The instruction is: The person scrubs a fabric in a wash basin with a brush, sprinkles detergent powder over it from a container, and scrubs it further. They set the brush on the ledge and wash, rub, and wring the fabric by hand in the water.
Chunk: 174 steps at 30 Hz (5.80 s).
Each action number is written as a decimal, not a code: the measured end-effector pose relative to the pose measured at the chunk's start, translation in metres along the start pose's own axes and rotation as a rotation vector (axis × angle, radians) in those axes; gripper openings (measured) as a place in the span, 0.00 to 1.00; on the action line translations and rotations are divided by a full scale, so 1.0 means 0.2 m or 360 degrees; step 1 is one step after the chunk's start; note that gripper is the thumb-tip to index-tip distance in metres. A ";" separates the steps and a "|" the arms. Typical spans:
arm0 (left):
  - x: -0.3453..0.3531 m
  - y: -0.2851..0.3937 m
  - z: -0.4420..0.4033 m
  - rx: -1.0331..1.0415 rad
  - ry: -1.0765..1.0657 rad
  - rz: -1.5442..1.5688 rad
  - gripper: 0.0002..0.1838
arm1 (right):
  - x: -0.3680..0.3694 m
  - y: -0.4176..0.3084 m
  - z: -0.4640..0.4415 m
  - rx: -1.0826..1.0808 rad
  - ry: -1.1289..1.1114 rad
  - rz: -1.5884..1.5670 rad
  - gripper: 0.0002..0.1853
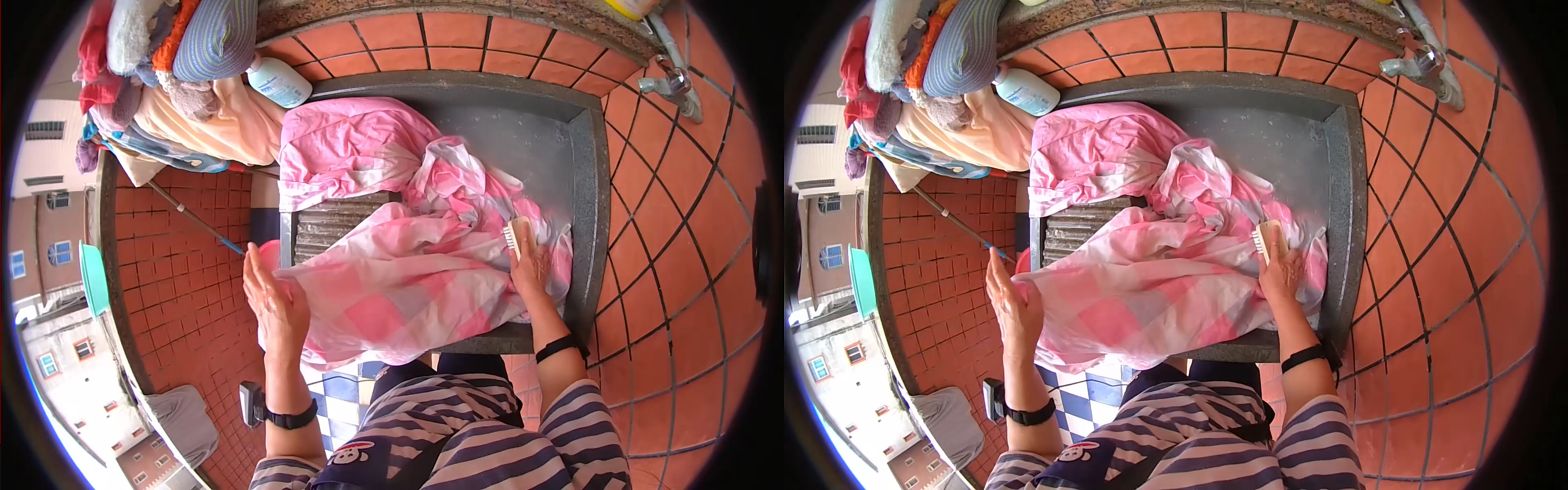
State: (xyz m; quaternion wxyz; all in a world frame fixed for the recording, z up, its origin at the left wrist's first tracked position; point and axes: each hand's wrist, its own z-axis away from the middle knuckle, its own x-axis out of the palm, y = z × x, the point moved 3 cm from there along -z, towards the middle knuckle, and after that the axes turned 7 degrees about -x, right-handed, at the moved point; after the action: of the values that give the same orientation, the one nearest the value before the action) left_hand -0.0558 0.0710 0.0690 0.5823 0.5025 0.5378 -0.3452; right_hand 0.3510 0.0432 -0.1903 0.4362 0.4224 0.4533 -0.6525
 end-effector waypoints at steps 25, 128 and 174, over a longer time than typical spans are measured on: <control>-0.12 0.16 0.34 0.0384 -0.1214 0.1339 0.09 | -0.56 -0.71 -0.09 -0.0217 0.0124 -0.2305 0.32; 0.17 -0.15 0.01 -0.1713 -0.0950 0.2508 0.12 | -0.80 -1.03 0.16 -0.0939 -0.0120 -0.1619 0.43; 0.10 -0.30 0.36 -0.1174 -0.0727 0.2623 0.25 | -0.26 -0.66 0.35 -0.0058 0.0338 -0.0976 0.29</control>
State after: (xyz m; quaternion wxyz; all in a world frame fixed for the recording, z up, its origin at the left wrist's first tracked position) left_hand -0.0883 -0.0111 0.0305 0.8582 0.4287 -0.0408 0.2795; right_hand 0.2281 0.0136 -0.0951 0.1773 0.3239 0.6140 -0.6976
